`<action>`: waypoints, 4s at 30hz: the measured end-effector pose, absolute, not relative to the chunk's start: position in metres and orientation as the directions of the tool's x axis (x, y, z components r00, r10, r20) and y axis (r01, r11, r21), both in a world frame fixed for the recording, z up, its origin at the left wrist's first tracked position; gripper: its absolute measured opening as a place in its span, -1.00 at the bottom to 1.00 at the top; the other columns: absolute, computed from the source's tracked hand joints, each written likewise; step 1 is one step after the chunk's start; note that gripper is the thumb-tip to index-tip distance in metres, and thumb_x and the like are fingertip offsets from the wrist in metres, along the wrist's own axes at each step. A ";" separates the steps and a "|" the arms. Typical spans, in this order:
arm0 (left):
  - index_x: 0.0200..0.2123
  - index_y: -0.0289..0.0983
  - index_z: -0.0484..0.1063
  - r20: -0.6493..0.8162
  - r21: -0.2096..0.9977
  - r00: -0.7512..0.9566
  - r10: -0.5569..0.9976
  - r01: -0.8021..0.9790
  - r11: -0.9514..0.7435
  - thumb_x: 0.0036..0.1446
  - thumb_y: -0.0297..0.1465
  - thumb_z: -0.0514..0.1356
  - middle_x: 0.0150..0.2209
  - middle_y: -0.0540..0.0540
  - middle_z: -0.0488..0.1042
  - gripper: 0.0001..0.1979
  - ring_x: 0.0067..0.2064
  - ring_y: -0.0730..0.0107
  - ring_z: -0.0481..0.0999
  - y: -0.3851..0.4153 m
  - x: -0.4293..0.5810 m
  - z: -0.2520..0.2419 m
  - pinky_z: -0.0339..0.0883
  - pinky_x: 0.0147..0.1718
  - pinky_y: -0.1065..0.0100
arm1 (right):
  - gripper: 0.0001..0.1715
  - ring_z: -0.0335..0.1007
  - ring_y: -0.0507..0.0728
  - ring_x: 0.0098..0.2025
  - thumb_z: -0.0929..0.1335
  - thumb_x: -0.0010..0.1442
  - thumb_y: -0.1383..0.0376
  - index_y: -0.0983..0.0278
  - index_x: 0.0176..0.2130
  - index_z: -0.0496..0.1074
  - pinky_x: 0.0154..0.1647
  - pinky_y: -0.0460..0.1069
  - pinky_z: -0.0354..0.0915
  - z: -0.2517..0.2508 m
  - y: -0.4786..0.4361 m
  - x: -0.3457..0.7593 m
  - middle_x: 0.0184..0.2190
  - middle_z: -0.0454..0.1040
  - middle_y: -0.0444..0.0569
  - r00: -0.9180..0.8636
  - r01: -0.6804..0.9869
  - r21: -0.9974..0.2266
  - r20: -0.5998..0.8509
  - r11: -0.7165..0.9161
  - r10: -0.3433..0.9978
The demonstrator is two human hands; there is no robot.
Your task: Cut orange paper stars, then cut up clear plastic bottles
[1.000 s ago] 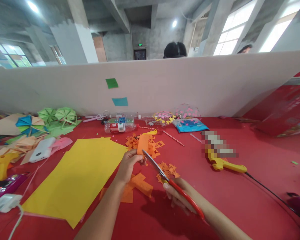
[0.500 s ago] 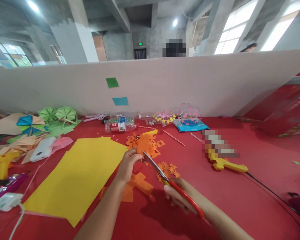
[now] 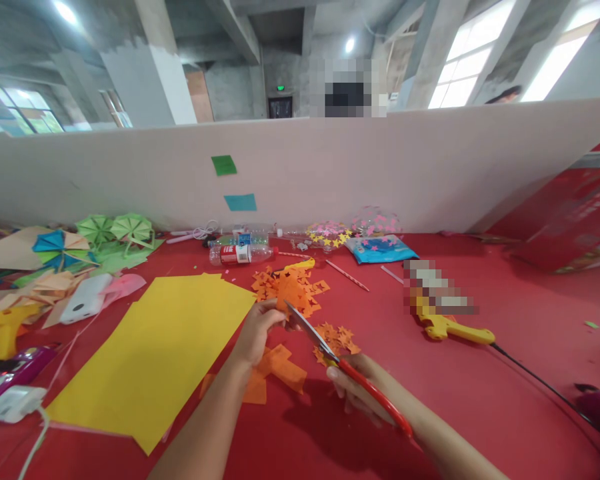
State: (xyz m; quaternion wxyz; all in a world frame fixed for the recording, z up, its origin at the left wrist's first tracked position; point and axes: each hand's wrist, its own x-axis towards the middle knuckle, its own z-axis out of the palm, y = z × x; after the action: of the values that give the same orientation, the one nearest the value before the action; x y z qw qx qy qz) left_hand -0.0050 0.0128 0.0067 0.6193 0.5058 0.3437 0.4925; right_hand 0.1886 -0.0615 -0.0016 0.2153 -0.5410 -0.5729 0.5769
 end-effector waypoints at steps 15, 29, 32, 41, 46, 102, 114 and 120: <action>-0.63 -0.31 0.37 0.058 0.967 0.280 0.958 -0.255 0.017 -0.12 -0.45 0.12 -0.62 -0.01 0.42 -0.88 -0.54 0.45 0.40 0.014 -0.007 0.004 0.25 -0.48 0.40 | -0.39 -0.03 -0.14 -0.83 0.31 -0.01 -0.20 0.27 -0.58 0.21 -0.86 -0.20 -0.08 0.006 -0.061 0.187 -0.74 0.28 -0.21 -0.277 0.407 -0.869 -0.410 -0.281 0.869; -0.54 -0.27 0.30 0.164 0.980 0.074 0.984 -0.126 -0.154 0.07 -0.33 0.13 -0.59 0.05 0.41 -0.82 -0.53 0.48 0.39 0.010 -0.006 0.012 0.27 -0.45 0.41 | -0.34 0.07 -0.05 -0.79 0.25 -0.04 -0.30 0.22 -0.60 0.18 -0.82 -0.19 -0.02 -0.007 -0.061 0.189 -0.87 -0.02 -0.32 -0.342 0.317 -0.914 -0.359 -0.253 0.868; -0.55 -0.27 0.29 0.186 0.981 0.126 0.974 -0.086 -0.177 0.09 -0.37 0.10 -0.60 0.06 0.39 -0.81 -0.53 0.51 0.37 0.010 -0.006 0.013 0.26 -0.45 0.43 | -0.30 0.08 -0.04 -0.76 0.22 -0.08 -0.35 0.22 -0.56 0.21 -0.82 -0.19 -0.03 -0.004 -0.062 0.190 -0.84 0.01 -0.31 -0.350 0.318 -0.919 -0.341 -0.232 0.873; -0.55 -0.29 0.34 0.144 0.988 0.228 0.963 -0.084 -0.128 0.04 -0.40 0.12 -0.58 0.03 0.42 -0.84 -0.50 0.48 0.41 0.013 -0.012 0.014 0.28 -0.41 0.41 | -0.36 0.01 -0.13 -0.78 0.23 0.04 -0.24 0.28 -0.53 0.24 -0.77 -0.19 -0.04 0.006 -0.064 0.197 -0.70 0.28 -0.19 -0.384 0.374 -0.912 -0.320 -0.171 0.866; -0.56 -0.29 0.35 0.135 0.989 0.229 0.964 -0.095 -0.116 0.03 -0.40 0.13 -0.59 0.02 0.43 -0.85 -0.51 0.47 0.42 0.012 -0.012 0.017 0.29 -0.40 0.40 | -0.37 0.02 -0.13 -0.77 0.24 0.04 -0.22 0.29 -0.55 0.25 -0.77 -0.19 -0.02 0.007 -0.064 0.197 -0.69 0.28 -0.19 -0.387 0.381 -0.909 -0.324 -0.171 0.863; -0.49 -0.32 0.44 0.136 0.971 0.298 0.945 -0.231 -0.066 0.08 -0.35 0.17 -0.53 -0.02 0.46 -0.83 -0.50 0.45 0.44 0.010 -0.003 0.006 0.32 -0.44 0.38 | -0.29 0.01 -0.10 -0.81 0.25 -0.07 -0.33 0.25 -0.59 0.22 -0.81 -0.18 -0.06 0.000 -0.064 0.188 -0.82 0.16 -0.26 -0.299 0.309 -0.916 -0.349 -0.256 0.888; -0.57 -0.30 0.40 0.177 0.973 0.242 0.954 -0.191 -0.133 0.08 -0.44 0.11 -0.58 0.02 0.41 -0.80 -0.52 0.50 0.40 0.013 -0.007 0.006 0.27 -0.45 0.42 | -0.33 0.03 -0.08 -0.75 0.24 -0.03 -0.30 0.24 -0.56 0.21 -0.75 -0.16 0.00 0.000 -0.065 0.190 -0.81 0.10 -0.27 -0.301 0.362 -0.899 -0.363 -0.247 0.882; -0.57 -0.30 0.40 0.154 0.983 0.269 0.951 -0.134 -0.121 0.05 -0.46 0.09 -0.57 0.01 0.42 -0.81 -0.50 0.48 0.41 0.015 -0.012 0.007 0.27 -0.42 0.41 | -0.30 0.04 -0.10 -0.71 0.24 -0.05 -0.31 0.28 -0.54 0.25 -0.74 -0.16 -0.01 0.007 -0.065 0.192 -0.67 0.26 -0.17 -0.328 0.386 -0.894 -0.361 -0.225 0.873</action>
State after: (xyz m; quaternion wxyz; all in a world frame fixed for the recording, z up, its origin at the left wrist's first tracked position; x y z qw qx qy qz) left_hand -0.0121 0.0148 0.0073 0.5574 0.5690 0.3587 0.4867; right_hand 0.1921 -0.0653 0.0072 0.2142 -0.5386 -0.5844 0.5680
